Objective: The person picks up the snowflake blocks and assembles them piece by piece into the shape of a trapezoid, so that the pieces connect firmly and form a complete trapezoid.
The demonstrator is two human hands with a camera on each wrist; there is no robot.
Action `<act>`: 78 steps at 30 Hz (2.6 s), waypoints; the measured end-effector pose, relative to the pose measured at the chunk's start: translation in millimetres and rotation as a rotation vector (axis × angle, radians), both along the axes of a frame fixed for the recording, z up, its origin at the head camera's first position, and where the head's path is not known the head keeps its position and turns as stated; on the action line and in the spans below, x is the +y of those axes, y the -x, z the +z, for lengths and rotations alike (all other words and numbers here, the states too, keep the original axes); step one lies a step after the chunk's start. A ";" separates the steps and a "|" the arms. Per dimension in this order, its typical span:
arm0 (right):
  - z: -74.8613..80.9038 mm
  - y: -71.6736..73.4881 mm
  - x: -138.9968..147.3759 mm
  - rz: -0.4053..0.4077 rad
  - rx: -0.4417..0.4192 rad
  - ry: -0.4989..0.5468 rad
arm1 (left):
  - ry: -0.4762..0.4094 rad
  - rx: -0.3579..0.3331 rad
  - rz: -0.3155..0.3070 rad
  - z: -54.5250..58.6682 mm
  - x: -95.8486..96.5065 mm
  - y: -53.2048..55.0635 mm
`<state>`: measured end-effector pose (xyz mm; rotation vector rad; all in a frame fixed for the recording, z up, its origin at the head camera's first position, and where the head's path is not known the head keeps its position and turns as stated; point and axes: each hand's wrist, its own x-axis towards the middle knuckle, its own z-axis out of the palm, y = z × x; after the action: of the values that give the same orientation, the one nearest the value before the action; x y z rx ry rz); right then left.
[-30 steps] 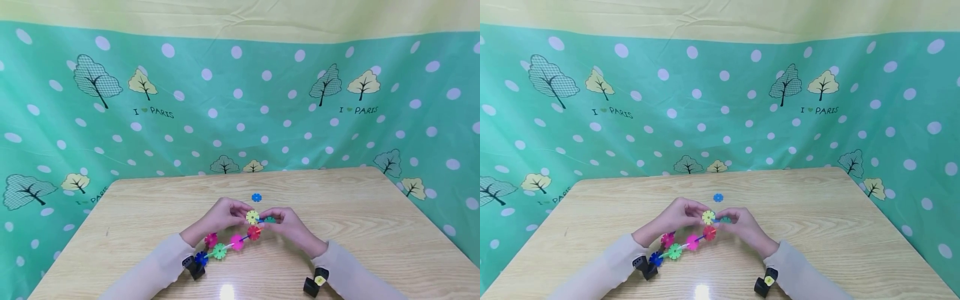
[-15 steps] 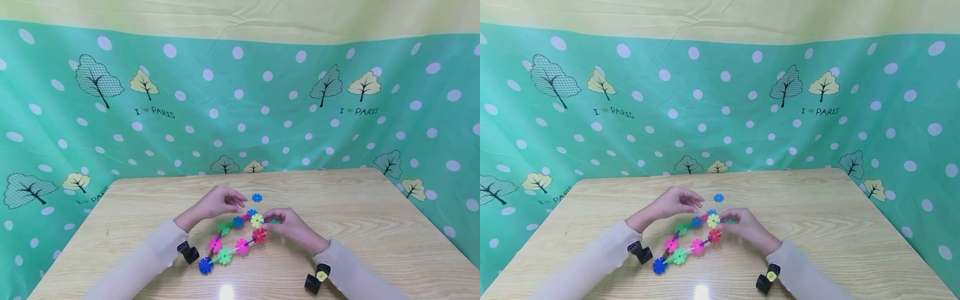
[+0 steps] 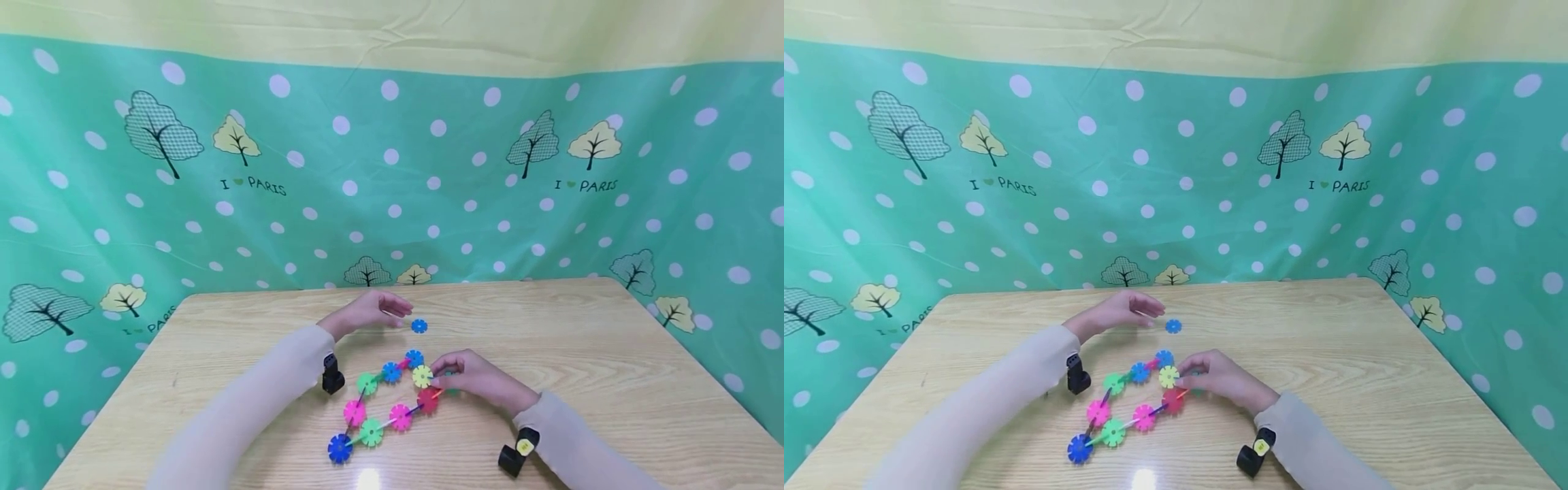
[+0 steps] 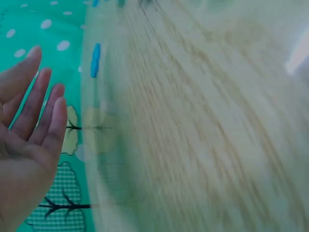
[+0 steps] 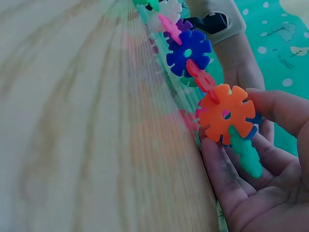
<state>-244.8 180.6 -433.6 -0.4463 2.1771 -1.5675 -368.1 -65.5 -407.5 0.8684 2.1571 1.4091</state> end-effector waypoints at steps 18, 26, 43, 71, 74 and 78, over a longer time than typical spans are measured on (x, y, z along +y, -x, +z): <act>2.1 1.5 1.6 -0.012 -0.008 -0.029 | 0.193 0.130 -0.048 -23.3 25.3 15.6; 2.2 2.2 2.3 -0.018 -0.002 -0.038 | 0.185 0.174 -0.060 -24.6 29.0 17.9; 3.6 -0.9 1.0 -0.040 0.009 -0.033 | 0.186 0.151 -0.015 -18.6 13.6 14.0; 15.4 -5.6 -5.6 -0.218 0.113 -0.048 | -0.079 0.079 0.187 12.8 -1.4 -90.4; 16.6 -5.6 -6.1 -0.220 0.122 -0.039 | -0.071 0.078 0.203 11.7 0.1 -93.4; 17.4 -5.6 -6.4 -0.220 0.119 -0.027 | -0.038 0.102 0.234 9.2 0.0 -94.9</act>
<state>-239.2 174.1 -416.2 -0.3067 2.4038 -1.6604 -273.2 -65.6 -398.3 0.7338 2.3803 1.5506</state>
